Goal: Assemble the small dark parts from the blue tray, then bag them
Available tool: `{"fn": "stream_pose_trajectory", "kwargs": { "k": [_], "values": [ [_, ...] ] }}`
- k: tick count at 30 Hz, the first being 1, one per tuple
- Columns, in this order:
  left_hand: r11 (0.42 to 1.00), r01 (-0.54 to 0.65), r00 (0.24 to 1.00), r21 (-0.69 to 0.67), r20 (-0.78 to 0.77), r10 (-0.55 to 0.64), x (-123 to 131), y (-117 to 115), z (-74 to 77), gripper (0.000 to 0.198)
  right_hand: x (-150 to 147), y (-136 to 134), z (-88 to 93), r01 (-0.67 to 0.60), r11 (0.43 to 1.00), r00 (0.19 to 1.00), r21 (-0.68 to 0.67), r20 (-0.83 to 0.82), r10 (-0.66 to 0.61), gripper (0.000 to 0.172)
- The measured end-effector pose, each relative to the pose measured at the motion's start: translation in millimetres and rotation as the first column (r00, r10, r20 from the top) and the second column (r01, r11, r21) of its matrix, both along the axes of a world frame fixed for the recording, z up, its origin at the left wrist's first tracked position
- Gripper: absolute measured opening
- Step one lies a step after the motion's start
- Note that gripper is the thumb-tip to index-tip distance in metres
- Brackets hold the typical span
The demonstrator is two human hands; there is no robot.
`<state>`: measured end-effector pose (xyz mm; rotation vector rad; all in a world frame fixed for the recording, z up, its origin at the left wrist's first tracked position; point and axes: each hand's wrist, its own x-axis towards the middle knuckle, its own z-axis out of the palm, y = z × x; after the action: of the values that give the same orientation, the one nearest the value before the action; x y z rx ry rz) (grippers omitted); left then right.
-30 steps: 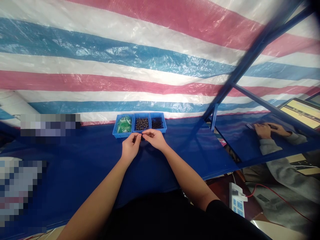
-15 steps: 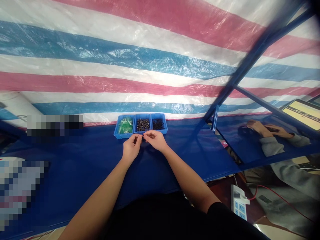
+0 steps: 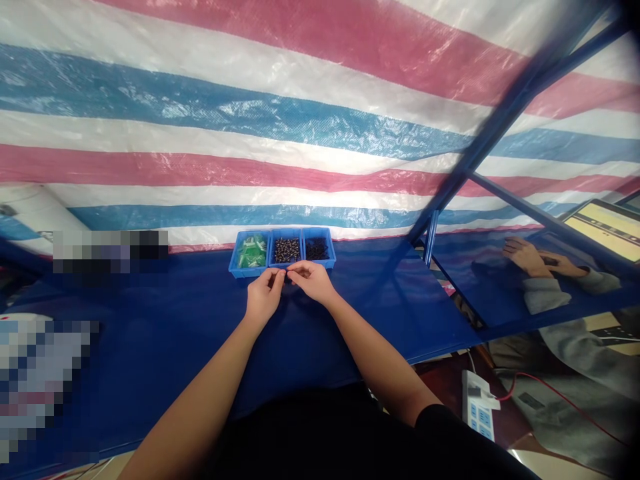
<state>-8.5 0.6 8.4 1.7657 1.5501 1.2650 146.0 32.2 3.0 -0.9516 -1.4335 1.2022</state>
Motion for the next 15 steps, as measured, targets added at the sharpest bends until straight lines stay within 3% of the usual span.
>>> {"fn": "stream_pose_trajectory", "kwargs": {
  "k": [15],
  "values": [
    [1.0,-0.002,1.0,-0.001,0.001,0.002,0.3,0.1,-0.5,0.029,0.2,-2.8,2.9,0.005,1.0,1.0,0.02,0.016,-0.005,0.022]
  ]
}}
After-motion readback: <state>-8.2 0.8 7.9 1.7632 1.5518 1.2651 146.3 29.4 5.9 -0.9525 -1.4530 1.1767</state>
